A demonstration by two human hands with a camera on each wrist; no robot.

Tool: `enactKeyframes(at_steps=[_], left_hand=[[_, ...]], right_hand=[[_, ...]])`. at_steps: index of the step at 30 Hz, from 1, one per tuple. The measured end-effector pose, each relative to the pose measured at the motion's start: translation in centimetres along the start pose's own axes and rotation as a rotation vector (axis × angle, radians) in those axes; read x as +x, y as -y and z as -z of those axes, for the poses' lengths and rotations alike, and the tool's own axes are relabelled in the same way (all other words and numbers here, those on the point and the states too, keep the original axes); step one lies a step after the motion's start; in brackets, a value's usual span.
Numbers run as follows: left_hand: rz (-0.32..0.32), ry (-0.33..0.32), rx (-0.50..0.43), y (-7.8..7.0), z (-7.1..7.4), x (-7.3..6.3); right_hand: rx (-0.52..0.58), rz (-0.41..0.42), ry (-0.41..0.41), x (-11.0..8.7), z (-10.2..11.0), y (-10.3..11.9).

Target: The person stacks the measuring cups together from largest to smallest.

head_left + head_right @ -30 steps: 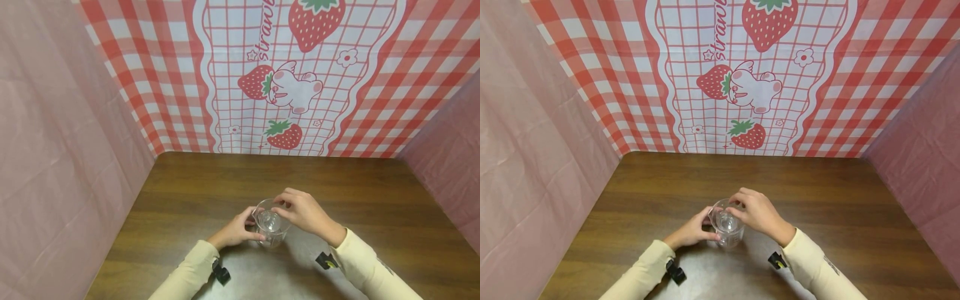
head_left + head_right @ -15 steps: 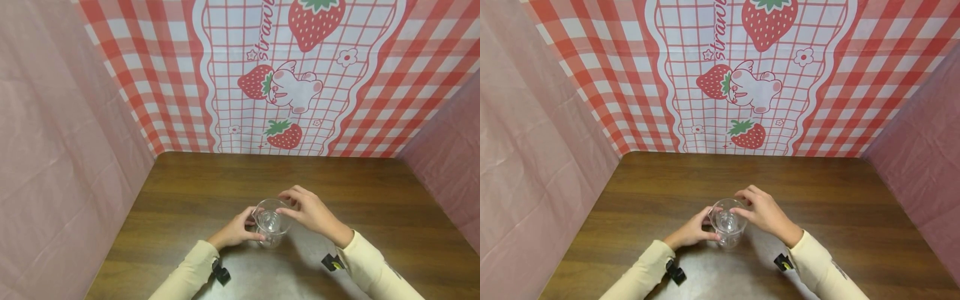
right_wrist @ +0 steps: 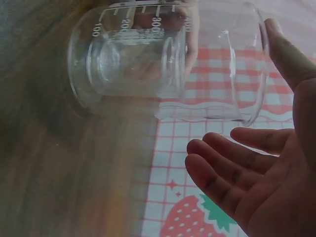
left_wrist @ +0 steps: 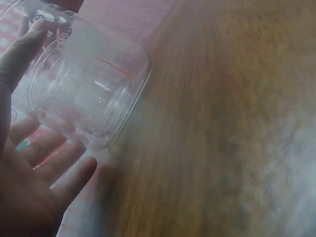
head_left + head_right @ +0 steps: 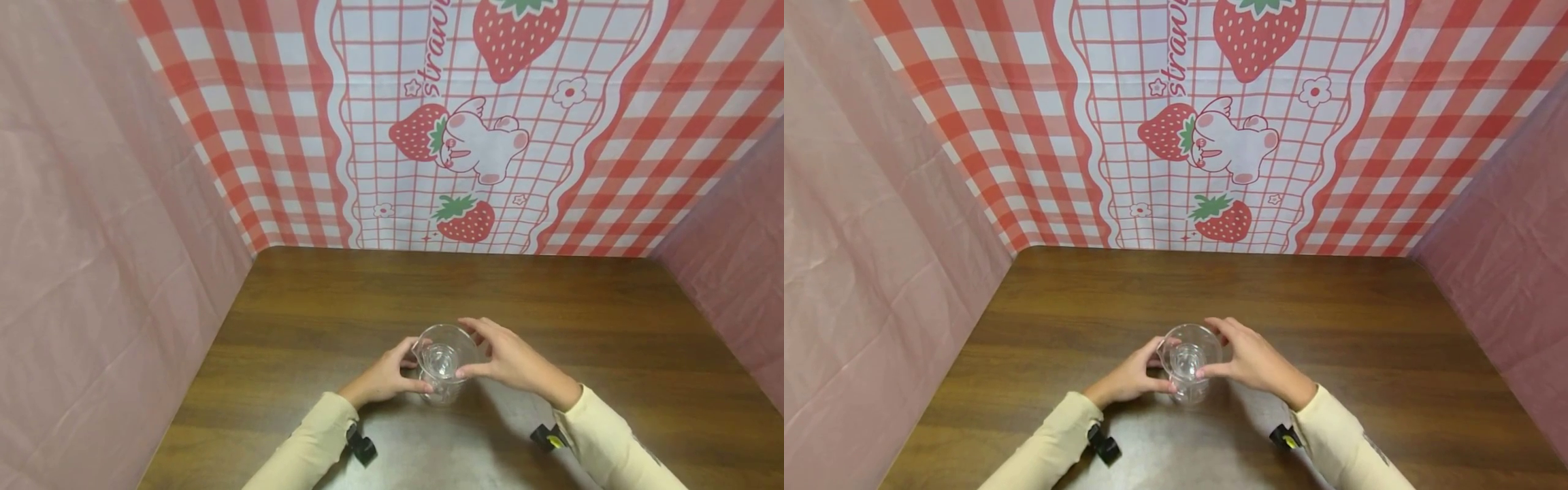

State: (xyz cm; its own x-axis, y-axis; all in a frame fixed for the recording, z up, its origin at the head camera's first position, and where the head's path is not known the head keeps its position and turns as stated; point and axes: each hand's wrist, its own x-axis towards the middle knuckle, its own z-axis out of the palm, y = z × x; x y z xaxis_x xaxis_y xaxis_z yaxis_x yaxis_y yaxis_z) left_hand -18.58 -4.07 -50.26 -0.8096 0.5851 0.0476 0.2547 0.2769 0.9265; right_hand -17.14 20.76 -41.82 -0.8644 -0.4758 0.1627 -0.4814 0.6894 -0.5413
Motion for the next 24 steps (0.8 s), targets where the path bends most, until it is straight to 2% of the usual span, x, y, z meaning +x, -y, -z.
enactKeyframes(at_steps=[8,19,24], left_hand=[[0.003,0.005,-0.014,0.0,0.0,0.0],[0.016,0.011,-0.011,0.5,0.0,0.2],[-0.005,0.013,-0.008,0.6,0.0,0.2]], right_hand=[[0.111,0.03,0.038,-0.3,-0.4,-1.0],[0.145,-0.006,0.124,-0.8,-1.0,-1.7],[0.138,0.002,0.121,-0.9,-1.7,-1.9]])
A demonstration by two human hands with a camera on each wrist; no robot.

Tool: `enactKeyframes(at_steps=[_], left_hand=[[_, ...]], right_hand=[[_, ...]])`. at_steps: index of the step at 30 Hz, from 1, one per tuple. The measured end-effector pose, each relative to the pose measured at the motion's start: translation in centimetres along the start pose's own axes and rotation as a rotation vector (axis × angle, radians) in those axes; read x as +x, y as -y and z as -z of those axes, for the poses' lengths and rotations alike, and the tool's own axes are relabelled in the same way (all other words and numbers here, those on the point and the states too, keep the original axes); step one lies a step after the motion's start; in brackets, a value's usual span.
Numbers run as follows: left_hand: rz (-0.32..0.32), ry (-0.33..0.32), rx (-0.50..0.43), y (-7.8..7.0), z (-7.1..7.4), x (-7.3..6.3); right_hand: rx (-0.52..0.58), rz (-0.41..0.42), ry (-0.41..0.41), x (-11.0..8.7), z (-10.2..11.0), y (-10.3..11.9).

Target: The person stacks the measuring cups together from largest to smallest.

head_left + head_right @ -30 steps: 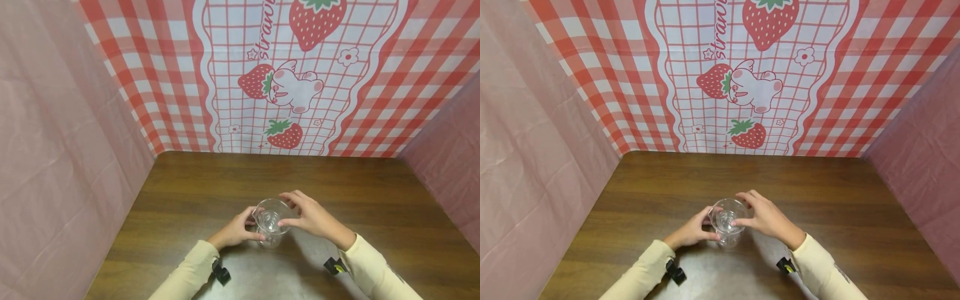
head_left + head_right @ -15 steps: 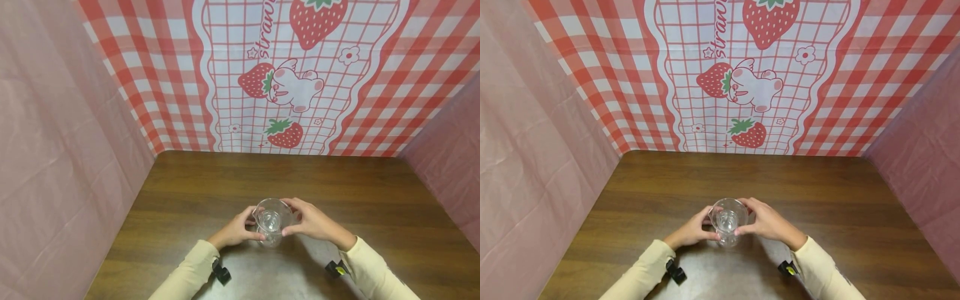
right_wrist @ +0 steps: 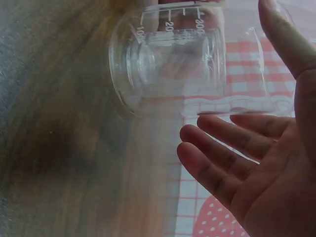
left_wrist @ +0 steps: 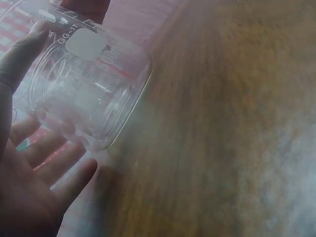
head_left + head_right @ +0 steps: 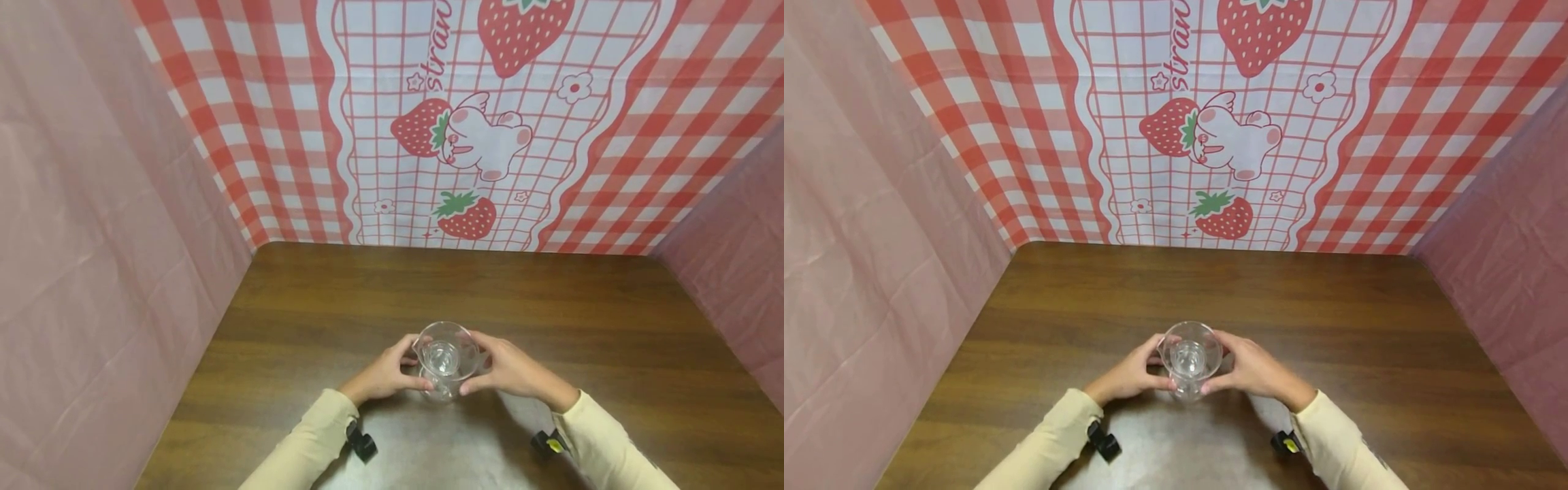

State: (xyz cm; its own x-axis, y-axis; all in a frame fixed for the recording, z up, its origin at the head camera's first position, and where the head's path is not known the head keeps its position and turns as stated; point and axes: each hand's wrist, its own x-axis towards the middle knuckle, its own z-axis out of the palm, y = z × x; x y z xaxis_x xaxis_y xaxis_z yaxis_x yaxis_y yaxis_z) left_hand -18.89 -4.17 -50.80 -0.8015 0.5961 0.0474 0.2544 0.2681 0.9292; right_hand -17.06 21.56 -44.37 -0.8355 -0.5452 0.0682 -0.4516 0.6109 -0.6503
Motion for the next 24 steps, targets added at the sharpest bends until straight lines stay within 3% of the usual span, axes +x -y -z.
enactKeyframes(at_steps=[12,24], left_hand=[[0.015,0.005,0.014,-0.1,0.0,-0.1],[-0.023,0.009,0.031,-0.8,0.1,-0.3]], right_hand=[[-0.01,-0.032,-0.052,0.0,-1.3,0.2],[0.023,-0.03,-0.09,0.0,-1.6,0.1]])
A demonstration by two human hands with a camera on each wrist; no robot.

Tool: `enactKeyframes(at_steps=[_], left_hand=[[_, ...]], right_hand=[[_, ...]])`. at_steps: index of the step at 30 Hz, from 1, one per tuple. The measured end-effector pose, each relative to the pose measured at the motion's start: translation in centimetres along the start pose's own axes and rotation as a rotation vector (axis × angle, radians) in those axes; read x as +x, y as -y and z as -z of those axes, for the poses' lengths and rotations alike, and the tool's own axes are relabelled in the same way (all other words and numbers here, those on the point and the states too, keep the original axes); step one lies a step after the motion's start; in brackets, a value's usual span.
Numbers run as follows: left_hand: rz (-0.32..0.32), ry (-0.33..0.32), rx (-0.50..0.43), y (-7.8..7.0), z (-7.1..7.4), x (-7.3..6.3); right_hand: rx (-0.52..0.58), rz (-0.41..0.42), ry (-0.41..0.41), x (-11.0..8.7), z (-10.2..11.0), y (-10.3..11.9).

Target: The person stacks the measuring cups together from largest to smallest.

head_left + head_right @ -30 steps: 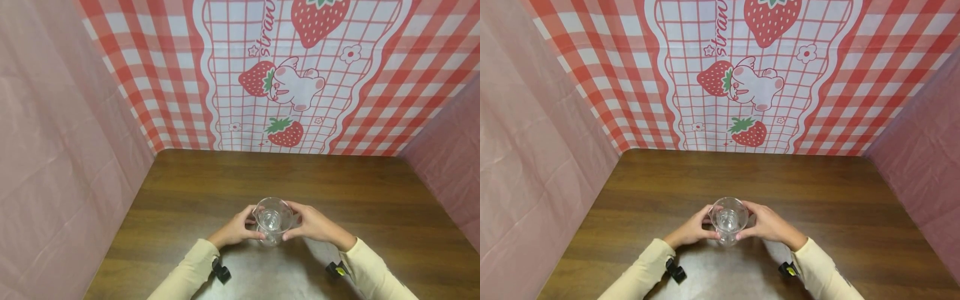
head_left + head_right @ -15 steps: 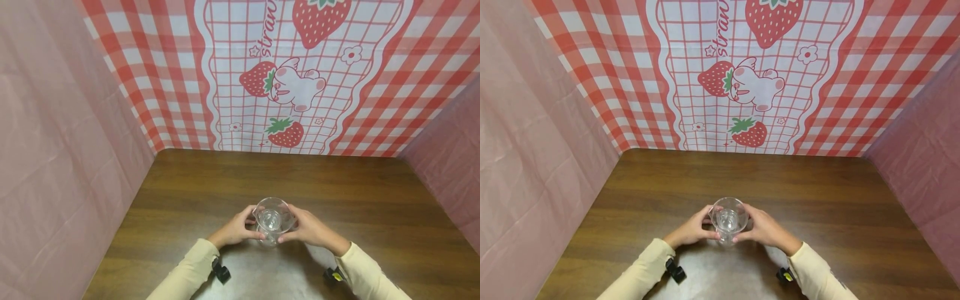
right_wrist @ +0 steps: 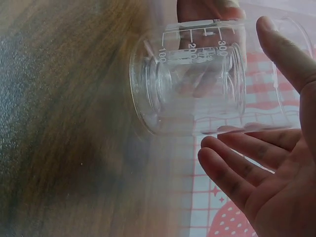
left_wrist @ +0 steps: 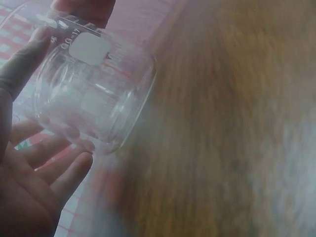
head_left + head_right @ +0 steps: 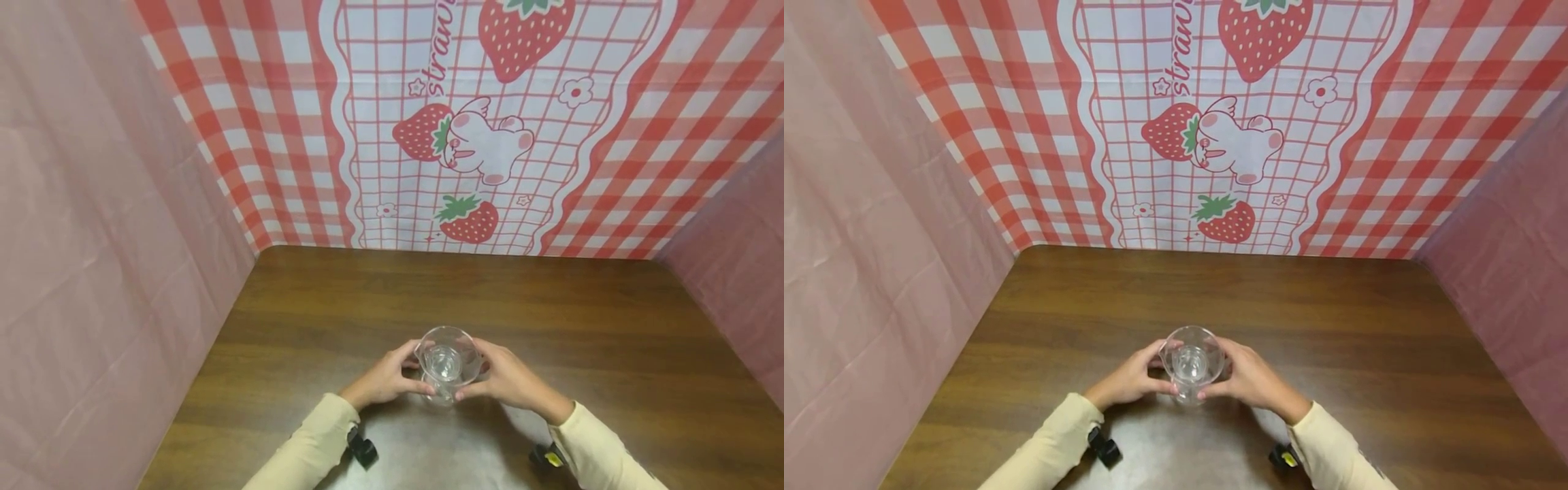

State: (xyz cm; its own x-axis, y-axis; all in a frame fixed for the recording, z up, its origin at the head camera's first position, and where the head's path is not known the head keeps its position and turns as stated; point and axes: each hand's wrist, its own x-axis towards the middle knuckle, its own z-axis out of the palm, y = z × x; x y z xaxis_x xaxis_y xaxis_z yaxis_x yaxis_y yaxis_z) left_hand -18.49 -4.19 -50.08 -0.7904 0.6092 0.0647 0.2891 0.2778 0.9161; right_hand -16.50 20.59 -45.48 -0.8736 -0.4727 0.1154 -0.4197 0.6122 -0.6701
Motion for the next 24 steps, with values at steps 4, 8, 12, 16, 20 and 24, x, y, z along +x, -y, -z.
enactKeyframes(at_steps=[4,8,12,16,20,24], left_hand=[[-0.018,-0.004,-0.016,-0.28,-0.31,0.11],[-0.03,-0.023,-0.039,-0.51,-0.5,0.31],[-0.031,-0.036,-0.048,-0.67,-0.46,0.46],[-0.03,-0.042,-0.054,-0.83,-0.21,0.59],[-0.021,-0.045,-0.05,-0.87,-0.01,0.63],[-0.013,-0.044,-0.05,-0.85,0.17,0.62]], right_hand=[[0.02,0.013,-0.004,-0.19,0.21,-0.19],[0.037,0.016,-0.007,-0.26,0.48,-0.21],[0.036,0.004,-0.015,-0.18,0.71,-0.04],[0.037,0.008,-0.023,-0.03,0.84,0.18],[0.04,0.016,-0.026,0.13,0.91,0.24],[0.038,0.016,-0.024,0.36,0.92,0.31]])
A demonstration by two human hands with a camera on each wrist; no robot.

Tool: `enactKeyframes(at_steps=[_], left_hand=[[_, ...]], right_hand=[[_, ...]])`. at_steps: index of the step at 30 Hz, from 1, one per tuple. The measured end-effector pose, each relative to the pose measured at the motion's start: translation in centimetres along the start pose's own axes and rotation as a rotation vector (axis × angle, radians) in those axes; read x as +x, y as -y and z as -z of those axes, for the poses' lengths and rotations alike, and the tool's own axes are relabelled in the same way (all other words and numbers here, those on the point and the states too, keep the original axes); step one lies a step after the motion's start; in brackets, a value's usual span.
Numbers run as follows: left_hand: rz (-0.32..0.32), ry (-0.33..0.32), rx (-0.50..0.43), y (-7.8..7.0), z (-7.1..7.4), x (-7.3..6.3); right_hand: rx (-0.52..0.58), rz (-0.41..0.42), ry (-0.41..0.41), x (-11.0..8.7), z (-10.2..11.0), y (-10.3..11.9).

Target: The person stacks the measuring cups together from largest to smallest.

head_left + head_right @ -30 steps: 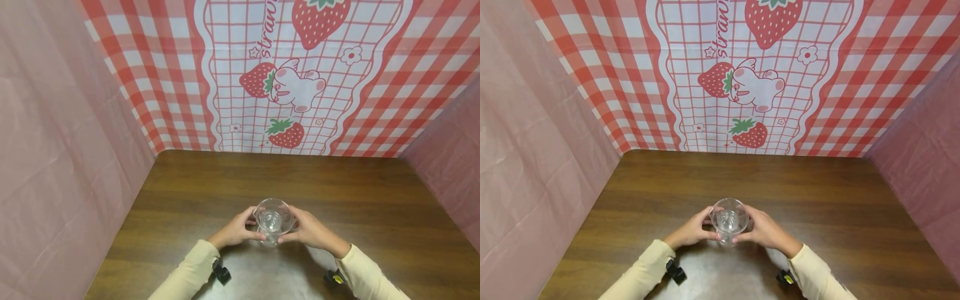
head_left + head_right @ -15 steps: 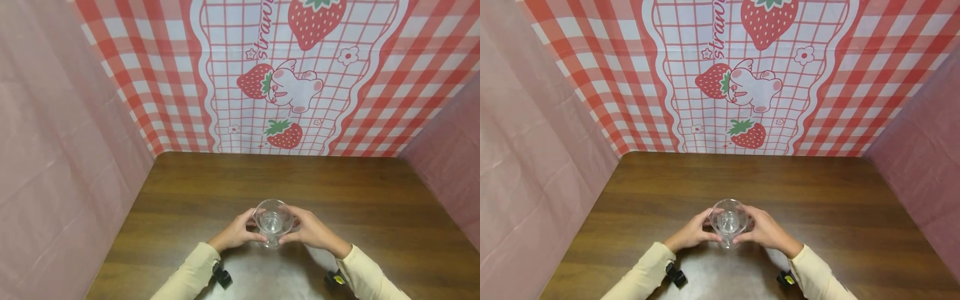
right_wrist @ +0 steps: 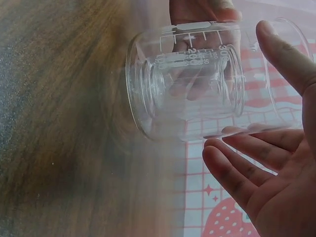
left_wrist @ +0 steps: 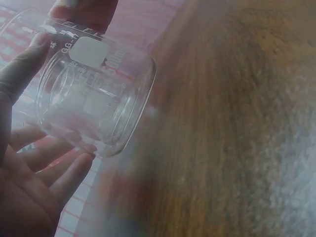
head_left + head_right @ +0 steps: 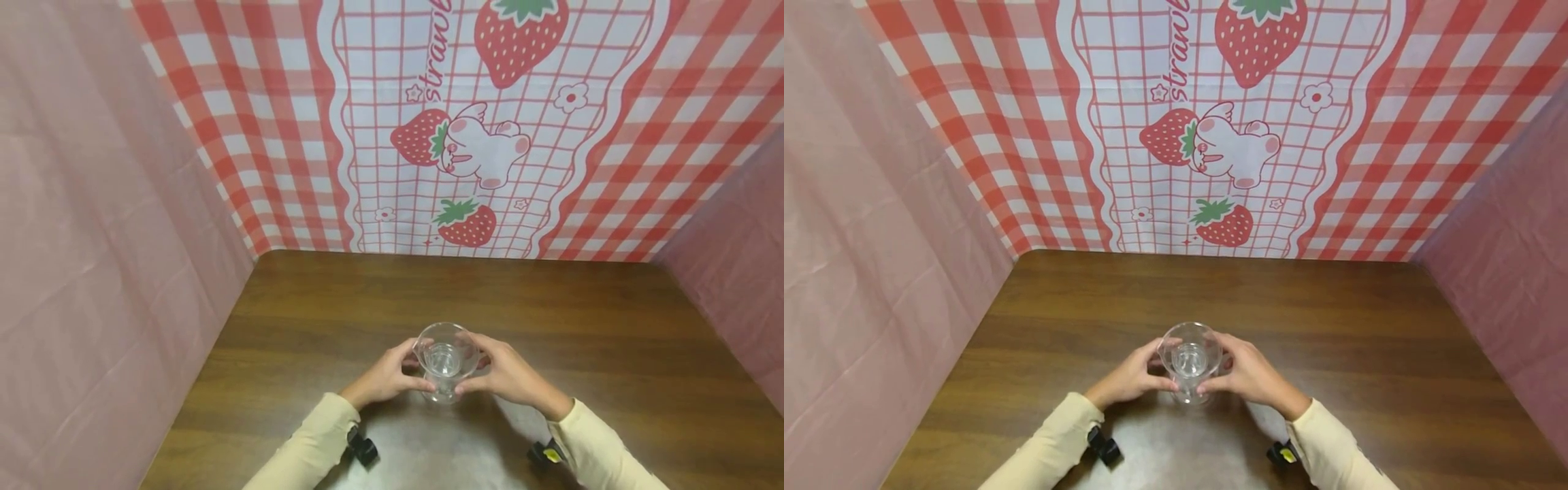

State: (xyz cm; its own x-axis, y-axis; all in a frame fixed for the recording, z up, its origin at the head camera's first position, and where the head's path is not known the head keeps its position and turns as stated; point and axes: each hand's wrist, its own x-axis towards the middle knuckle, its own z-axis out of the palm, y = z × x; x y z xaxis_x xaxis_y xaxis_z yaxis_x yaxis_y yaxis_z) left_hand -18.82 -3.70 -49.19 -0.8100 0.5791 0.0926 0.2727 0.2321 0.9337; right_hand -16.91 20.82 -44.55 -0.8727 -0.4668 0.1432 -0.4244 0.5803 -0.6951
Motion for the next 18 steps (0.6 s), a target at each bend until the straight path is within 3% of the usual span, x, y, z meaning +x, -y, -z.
enactKeyframes(at_steps=[18], left_hand=[[0.014,-0.001,-0.044,0.3,0.4,1.0]], right_hand=[[0.034,0.011,0.003,1.2,0.1,-0.8]])
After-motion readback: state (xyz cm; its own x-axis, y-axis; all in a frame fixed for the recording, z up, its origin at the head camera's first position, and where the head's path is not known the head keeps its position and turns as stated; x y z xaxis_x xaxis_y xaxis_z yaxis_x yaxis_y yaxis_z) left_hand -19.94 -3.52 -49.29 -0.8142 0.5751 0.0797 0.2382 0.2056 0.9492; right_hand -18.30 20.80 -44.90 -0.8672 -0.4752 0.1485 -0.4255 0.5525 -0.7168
